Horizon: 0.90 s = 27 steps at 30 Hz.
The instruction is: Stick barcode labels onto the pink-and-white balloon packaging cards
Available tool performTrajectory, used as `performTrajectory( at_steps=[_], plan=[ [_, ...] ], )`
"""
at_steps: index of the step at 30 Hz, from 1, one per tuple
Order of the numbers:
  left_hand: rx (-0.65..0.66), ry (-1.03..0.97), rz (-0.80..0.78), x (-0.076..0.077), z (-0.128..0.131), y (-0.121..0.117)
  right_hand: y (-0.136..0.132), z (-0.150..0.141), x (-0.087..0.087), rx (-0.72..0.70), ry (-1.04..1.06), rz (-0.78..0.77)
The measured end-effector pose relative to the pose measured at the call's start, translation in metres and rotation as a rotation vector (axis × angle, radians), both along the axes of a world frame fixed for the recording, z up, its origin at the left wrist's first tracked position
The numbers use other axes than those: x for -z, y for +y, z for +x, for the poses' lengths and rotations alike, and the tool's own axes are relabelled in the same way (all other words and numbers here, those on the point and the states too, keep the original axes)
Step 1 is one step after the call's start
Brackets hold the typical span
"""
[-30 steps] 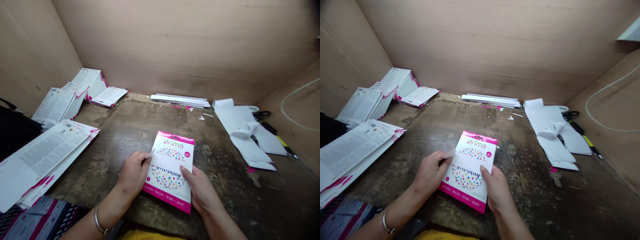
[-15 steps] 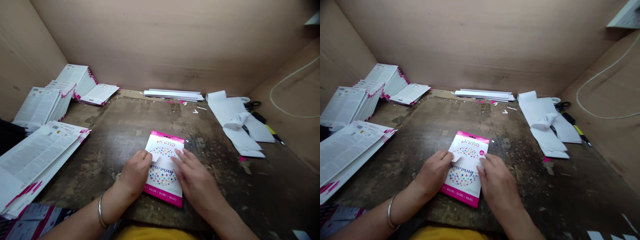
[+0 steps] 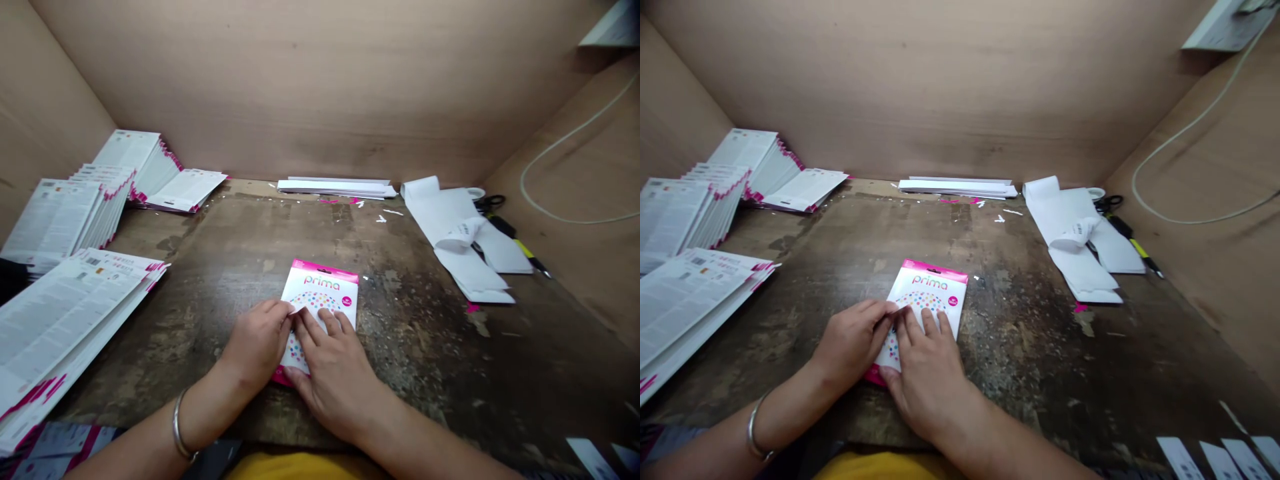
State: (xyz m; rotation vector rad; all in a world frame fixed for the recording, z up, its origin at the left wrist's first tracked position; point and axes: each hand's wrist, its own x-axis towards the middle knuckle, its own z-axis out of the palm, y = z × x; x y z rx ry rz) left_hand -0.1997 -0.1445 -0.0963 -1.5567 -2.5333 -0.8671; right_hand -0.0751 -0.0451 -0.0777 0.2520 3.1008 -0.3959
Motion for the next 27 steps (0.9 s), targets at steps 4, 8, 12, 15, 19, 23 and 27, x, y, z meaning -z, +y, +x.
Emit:
performTrajectory(
  at_steps=[4,8,12,15,19,23,27],
  plan=[
    [-0.004,-0.041,-0.001,0.0,-0.002,-0.001,-0.004,-0.002,-0.002,0.036,0.002,0.004],
    [-0.124,-0.312,0.027,-0.006,-0.008,-0.005,-0.007,-0.002,-0.002,0.04,0.014,0.006],
    [-0.274,-0.669,0.104,-0.008,-0.011,-0.009,-0.008,-0.001,0.001,0.045,0.011,-0.009],
    [-0.285,-0.726,0.125,-0.005,-0.01,-0.009,-0.009,-0.001,0.002,0.066,0.008,-0.031],
    [-0.286,-0.624,0.076,-0.005,-0.008,-0.007,-0.012,-0.006,0.0,0.077,-0.012,-0.04],
    [-0.274,-0.548,0.052,-0.009,-0.007,-0.005,-0.013,-0.015,-0.002,0.035,0.003,-0.003],
    [-0.232,-0.517,0.047,-0.01,-0.006,-0.004,-0.012,-0.016,-0.003,0.018,0.005,0.019]
  ],
)
